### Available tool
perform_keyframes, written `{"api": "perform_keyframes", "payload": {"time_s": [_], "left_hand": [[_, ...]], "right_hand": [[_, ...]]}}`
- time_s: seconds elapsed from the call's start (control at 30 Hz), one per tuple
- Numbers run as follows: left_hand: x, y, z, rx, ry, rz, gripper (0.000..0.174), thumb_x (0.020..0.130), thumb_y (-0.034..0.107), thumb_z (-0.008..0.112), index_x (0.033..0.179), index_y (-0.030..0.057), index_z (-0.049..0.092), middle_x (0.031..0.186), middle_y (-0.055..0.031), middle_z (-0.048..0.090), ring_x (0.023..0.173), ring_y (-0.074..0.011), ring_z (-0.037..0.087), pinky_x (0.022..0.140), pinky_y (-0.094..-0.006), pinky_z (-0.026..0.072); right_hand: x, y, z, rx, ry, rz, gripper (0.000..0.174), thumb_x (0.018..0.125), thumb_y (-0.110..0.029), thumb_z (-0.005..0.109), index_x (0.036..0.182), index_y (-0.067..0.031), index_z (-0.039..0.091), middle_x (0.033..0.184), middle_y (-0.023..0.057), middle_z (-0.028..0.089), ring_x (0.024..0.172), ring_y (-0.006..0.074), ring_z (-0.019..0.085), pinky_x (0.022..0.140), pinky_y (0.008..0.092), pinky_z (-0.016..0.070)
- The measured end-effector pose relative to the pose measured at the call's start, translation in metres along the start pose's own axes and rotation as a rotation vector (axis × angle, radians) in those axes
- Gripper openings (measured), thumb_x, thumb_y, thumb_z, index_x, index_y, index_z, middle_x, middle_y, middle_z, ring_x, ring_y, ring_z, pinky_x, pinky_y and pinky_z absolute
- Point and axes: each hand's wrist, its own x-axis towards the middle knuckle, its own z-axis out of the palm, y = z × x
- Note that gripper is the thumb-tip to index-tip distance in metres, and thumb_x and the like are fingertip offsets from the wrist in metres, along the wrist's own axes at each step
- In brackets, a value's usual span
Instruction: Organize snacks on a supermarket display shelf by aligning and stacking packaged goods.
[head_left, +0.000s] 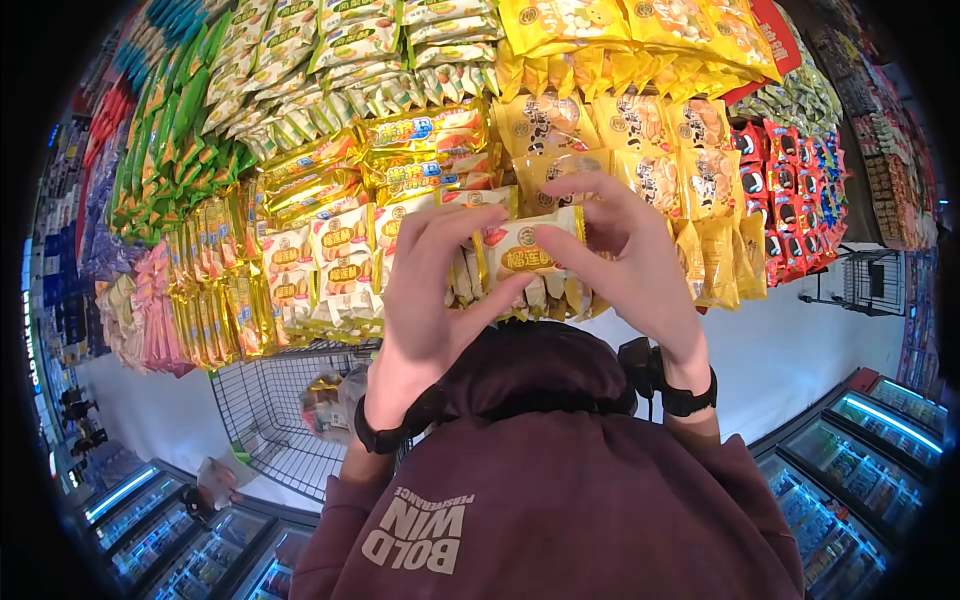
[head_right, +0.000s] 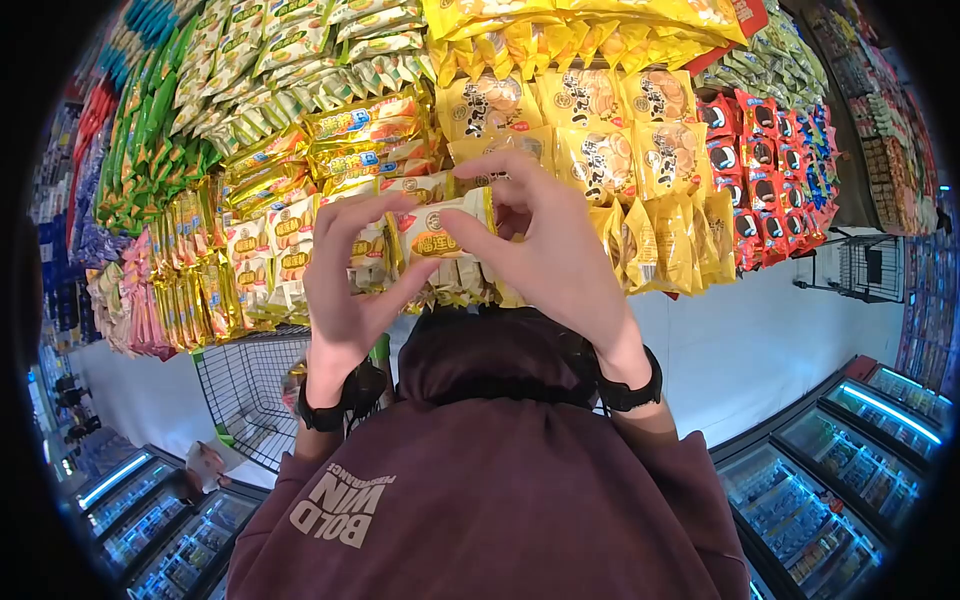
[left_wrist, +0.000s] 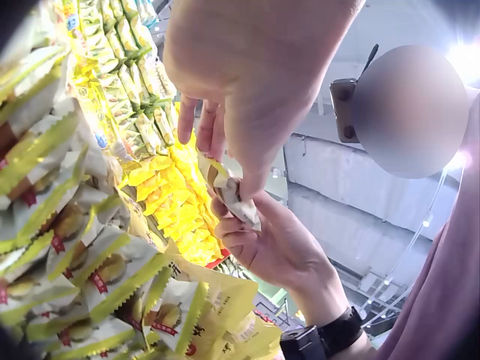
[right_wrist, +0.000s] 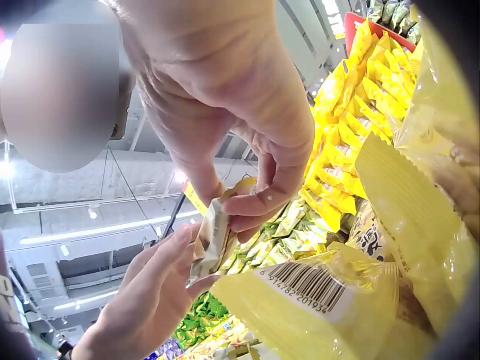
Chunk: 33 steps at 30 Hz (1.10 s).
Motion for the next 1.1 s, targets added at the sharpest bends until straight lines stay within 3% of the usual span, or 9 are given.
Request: {"api": "perform_keyframes", "payload": {"time_s": [0.07,0.2,0.37,0.47,0.57,0.67,0.87,0.97,1.1], "left_hand": [[-0.008,0.001,0.009,-0.273,0.176,-0.228,0.037,0.085,0.007,0.076,0.118,0.0013,0.061,0.106,-0.0083,0.066,0.092,-0.0168,0.062,0.072,-0.0302,0.0532],[-0.012,0.000,0.001,-0.684,0.019,-0.700,0.018,0.098,0.009,0.063,0.110,-0.0027,0.058,0.095,-0.0089,0.067,0.072,-0.0109,0.065,0.058,-0.0242,0.0509],[-0.010,0.004,0.001,-0.815,0.066,-0.683,0.012,0.100,0.010,0.058,0.100,-0.0021,0.056,0.092,-0.0102,0.067,0.071,-0.0141,0.067,0.058,-0.0250,0.0541],[-0.010,0.006,0.006,-0.844,0.141,-0.664,0.012,0.100,0.008,0.058,0.101,-0.0034,0.055,0.093,-0.0126,0.067,0.070,-0.0157,0.069,0.059,-0.0261,0.0570],[-0.012,0.009,0.013,-0.791,0.193,-0.636,0.014,0.102,0.012,0.056,0.101,-0.0013,0.054,0.090,-0.0117,0.067,0.068,-0.0156,0.067,0.056,-0.0249,0.0535],[-0.020,0.005,0.013,-0.784,0.160,-0.585,0.015,0.104,0.015,0.053,0.102,0.0001,0.052,0.088,-0.0113,0.066,0.065,-0.0151,0.065,0.052,-0.0240,0.0497],[-0.024,0.015,0.015,-0.819,0.205,-0.570,0.014,0.105,0.014,0.049,0.102,0.0004,0.050,0.085,-0.0107,0.065,0.062,-0.0144,0.063,0.049,-0.0236,0.0464],[-0.024,0.015,0.007,-0.791,0.156,-0.592,0.009,0.105,0.009,0.047,0.103,0.0000,0.048,0.086,-0.0115,0.065,0.065,-0.0149,0.065,0.050,-0.0239,0.0481],[-0.031,0.009,0.003,-0.800,0.122,-0.622,0.006,0.104,0.005,0.047,0.106,-0.0007,0.048,0.089,-0.0114,0.065,0.067,-0.0141,0.066,0.050,-0.0243,0.0493]], "right_hand": [[0.000,0.002,0.000,0.025,0.034,-0.025,0.036,0.093,-0.013,0.071,0.123,-0.0040,0.056,0.093,0.0031,0.070,0.076,0.0031,0.059,0.064,0.0196,0.0450],[-0.004,0.010,0.007,0.183,0.023,-0.065,0.029,0.096,-0.013,0.067,0.119,-0.0036,0.052,0.095,0.0053,0.071,0.084,0.0066,0.063,0.073,0.0217,0.0498],[-0.006,0.016,0.008,0.285,0.054,-0.007,0.020,0.101,-0.019,0.060,0.111,-0.0038,0.052,0.095,0.0042,0.069,0.083,0.0041,0.060,0.072,0.0215,0.0481],[-0.009,0.009,0.010,0.149,0.092,0.012,0.023,0.101,-0.022,0.060,0.095,-0.0003,0.056,0.075,-0.0002,0.062,0.066,0.0027,0.051,0.058,0.0220,0.0414],[-0.009,0.010,0.011,0.111,0.114,-0.022,0.026,0.101,-0.023,0.059,0.089,0.0001,0.057,0.069,-0.0008,0.057,0.063,0.0029,0.049,0.055,0.0223,0.0398],[-0.009,0.008,0.013,0.075,0.084,-0.006,0.023,0.103,-0.022,0.057,0.090,-0.0026,0.058,0.071,-0.0075,0.050,0.068,0.0002,0.045,0.061,0.0198,0.0376],[-0.005,0.007,0.013,-0.127,0.131,0.011,0.019,0.099,-0.021,0.064,0.096,-0.0028,0.059,0.081,0.0000,0.057,0.071,0.0041,0.051,0.061,0.0237,0.0426],[-0.001,0.018,0.017,-0.310,0.236,-0.484,0.025,0.090,-0.021,0.071,0.102,-0.0029,0.058,0.090,0.0123,0.062,0.082,0.0233,0.061,0.073,0.0347,0.0477],[-0.004,0.007,0.015,-0.578,-0.008,-0.715,0.038,0.082,-0.021,0.076,0.111,-0.0055,0.058,0.104,0.0132,0.062,0.103,0.0312,0.058,0.090,0.0402,0.0446]]}}
